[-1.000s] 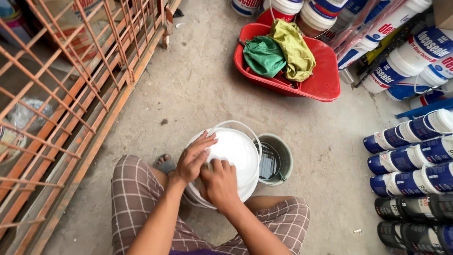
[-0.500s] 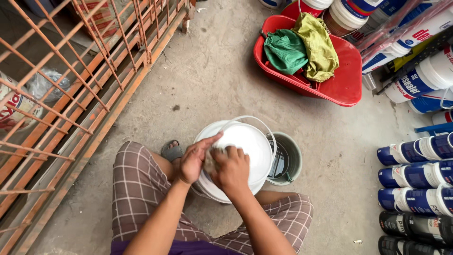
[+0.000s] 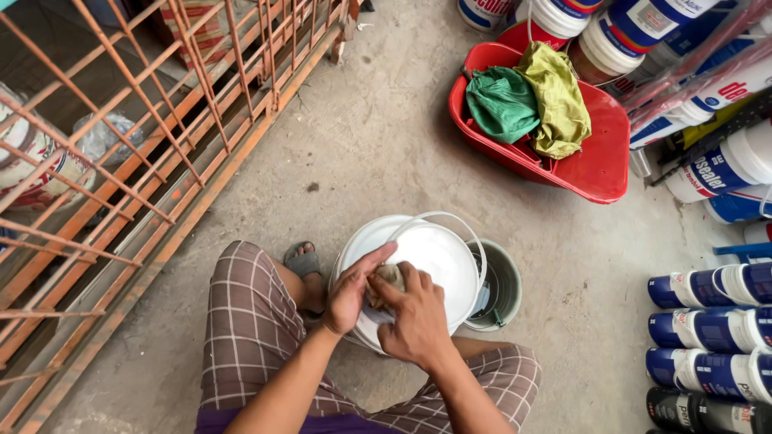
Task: The person sits on the floor and wipes the exterior and lid of a white plastic bucket with a cloth. They dip the cloth into a smaller bucket of water and continue cleaning the surface of the large bucket.
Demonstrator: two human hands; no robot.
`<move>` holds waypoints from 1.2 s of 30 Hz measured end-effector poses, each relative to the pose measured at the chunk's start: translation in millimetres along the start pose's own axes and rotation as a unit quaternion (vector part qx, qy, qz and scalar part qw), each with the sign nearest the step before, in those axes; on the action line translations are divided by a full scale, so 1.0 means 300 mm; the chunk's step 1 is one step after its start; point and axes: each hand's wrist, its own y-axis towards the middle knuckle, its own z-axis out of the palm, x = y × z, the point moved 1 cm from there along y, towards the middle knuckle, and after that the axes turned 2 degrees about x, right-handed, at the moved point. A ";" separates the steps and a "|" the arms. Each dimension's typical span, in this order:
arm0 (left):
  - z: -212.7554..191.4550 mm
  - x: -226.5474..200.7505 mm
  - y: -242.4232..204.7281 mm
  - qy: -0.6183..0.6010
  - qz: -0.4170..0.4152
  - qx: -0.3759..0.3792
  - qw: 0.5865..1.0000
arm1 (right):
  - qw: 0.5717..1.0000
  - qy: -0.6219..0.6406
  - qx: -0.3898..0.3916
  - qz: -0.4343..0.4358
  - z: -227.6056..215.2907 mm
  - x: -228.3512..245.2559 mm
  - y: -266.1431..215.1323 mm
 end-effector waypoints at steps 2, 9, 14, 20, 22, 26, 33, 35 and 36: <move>0.026 -0.016 -0.021 -0.007 -0.006 0.000 1.000 | 1.000 0.001 0.025 0.010 -0.003 -0.002 -0.027; -0.007 -0.063 -0.028 0.000 0.033 0.028 0.999 | 0.963 -0.037 -0.258 -0.065 0.133 -0.054 0.099; -0.035 -0.052 0.019 0.055 0.036 0.015 0.998 | 0.985 -0.019 -0.161 0.056 0.123 -0.033 0.093; 0.010 -0.059 0.003 0.087 0.018 0.050 0.995 | 0.972 -0.053 -0.227 -0.031 0.106 -0.028 -0.009; 0.025 -0.051 -0.007 0.079 0.007 0.053 0.995 | 0.956 -0.085 -0.279 -0.044 0.123 -0.026 0.049; 0.017 -0.096 0.016 0.155 0.041 0.009 0.987 | 0.965 -0.057 -0.256 0.024 0.121 -0.007 0.091; 0.036 -0.080 0.018 0.157 0.023 0.017 0.987 | 0.975 -0.068 -0.207 0.043 0.161 -0.073 -0.169; 0.027 -0.054 0.022 0.151 0.026 0.000 0.988 | 0.950 -0.096 -0.296 0.020 0.213 -0.070 -0.032; 0.024 -0.039 0.018 0.145 0.027 -0.017 0.989 | 0.917 -0.122 -0.380 -0.002 0.241 -0.066 0.027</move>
